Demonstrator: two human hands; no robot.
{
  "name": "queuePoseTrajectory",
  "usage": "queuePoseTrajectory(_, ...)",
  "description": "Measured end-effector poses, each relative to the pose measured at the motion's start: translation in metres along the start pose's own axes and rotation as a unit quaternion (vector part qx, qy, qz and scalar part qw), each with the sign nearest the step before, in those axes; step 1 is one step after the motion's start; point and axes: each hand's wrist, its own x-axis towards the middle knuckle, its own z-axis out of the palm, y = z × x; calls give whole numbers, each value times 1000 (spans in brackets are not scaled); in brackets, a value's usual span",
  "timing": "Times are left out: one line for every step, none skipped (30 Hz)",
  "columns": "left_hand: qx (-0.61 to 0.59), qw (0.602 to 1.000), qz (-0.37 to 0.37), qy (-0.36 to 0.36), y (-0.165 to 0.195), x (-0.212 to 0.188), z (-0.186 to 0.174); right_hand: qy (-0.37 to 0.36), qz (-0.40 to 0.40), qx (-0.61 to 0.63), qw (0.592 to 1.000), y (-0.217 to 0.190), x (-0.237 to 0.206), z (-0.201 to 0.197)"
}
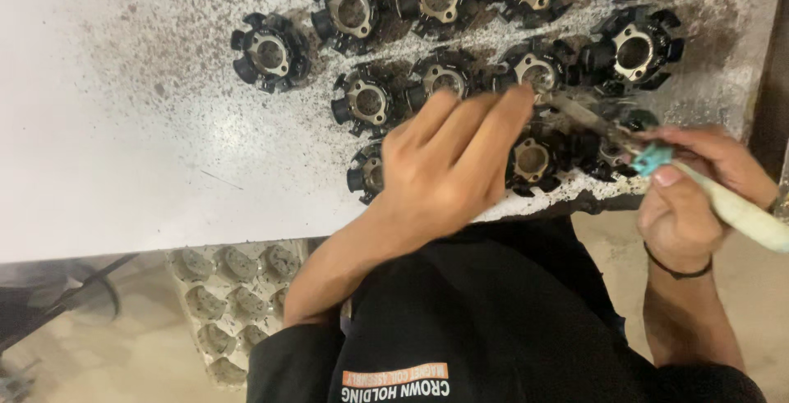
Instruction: The person uses a soldering iron to solder wire leads onto black impeller-like rotor components arranged in rows on a workbench, working through them one at a time and setting finished pieces aside. They then pick up a red test lead probe and touch it to the components, appearing to test them.
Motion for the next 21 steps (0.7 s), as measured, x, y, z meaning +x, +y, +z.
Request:
queuePoseTrajectory(16,999,-38,-28,-6,2,18,-10,-3,-12,1000,4,4,6)
queuePoseTrajectory(33,995,-77,-57,-11,0,31,-14,-1,-16,1000,6,7,9)
queuePoseTrajectory(35,992,-98,-70,-15,-4,42,-17,0,-20,1000,8,10,12)
queuePoseTrajectory(37,989,-119,-84,-19,-9,53,-13,5,-16,1000,10,11,15)
queuePoseTrajectory(37,985,-140,-99,-23,-15,60,-11,6,-18,1000,11,12,17)
queuePoseTrajectory(37,985,-138,-95,-25,-21,65,-9,7,-20,1000,12,14,18)
queuePoseTrajectory(35,986,-137,-90,-26,-27,68,-12,5,-27,1000,12,16,19)
queuePoseTrajectory(34,986,-138,-84,-26,-31,69,-12,0,-32,999,12,16,20)
queuePoseTrajectory(29,985,-143,-90,-25,-34,70,-12,-4,-36,999,12,18,20)
queuePoseTrajectory(25,984,-148,-95,-25,-36,70,-8,-12,-37,999,10,19,20)
queuePoseTrajectory(21,983,-152,-100,-24,-36,69,-10,-18,-46,999,9,21,20)
queuePoseTrajectory(15,982,-157,-107,-24,-34,69,-11,-24,-54,998,8,22,20)
queuePoseTrajectory(10,980,-162,-114,-24,-32,69,-18,-27,-71,997,7,24,20)
queuePoseTrajectory(4,978,-167,-121,-24,-29,69,-26,-31,-88,995,6,25,21)
queuePoseTrajectory(-4,977,-169,-127,-24,-27,69,-28,-32,-101,994,4,26,21)
queuePoseTrajectory(-12,976,-169,-133,-25,-24,69,-29,-34,-115,992,3,26,21)
queuePoseTrajectory(-19,975,-171,-139,-25,-21,69,-31,-32,-117,992,2,27,21)
queuePoseTrajectory(-18,974,-169,-153,-26,-19,70,-33,-31,-120,992,1,27,21)
queuePoseTrajectory(-15,971,-168,-167,-27,-16,70,-37,-26,-112,993,0,28,21)
queuePoseTrajectory(-13,969,-167,-181,-27,-15,70,-40,-17,-106,993,-1,28,20)
queuePoseTrajectory(-16,971,-160,-179,-28,-14,69,-42,-8,-100,994,-2,29,20)
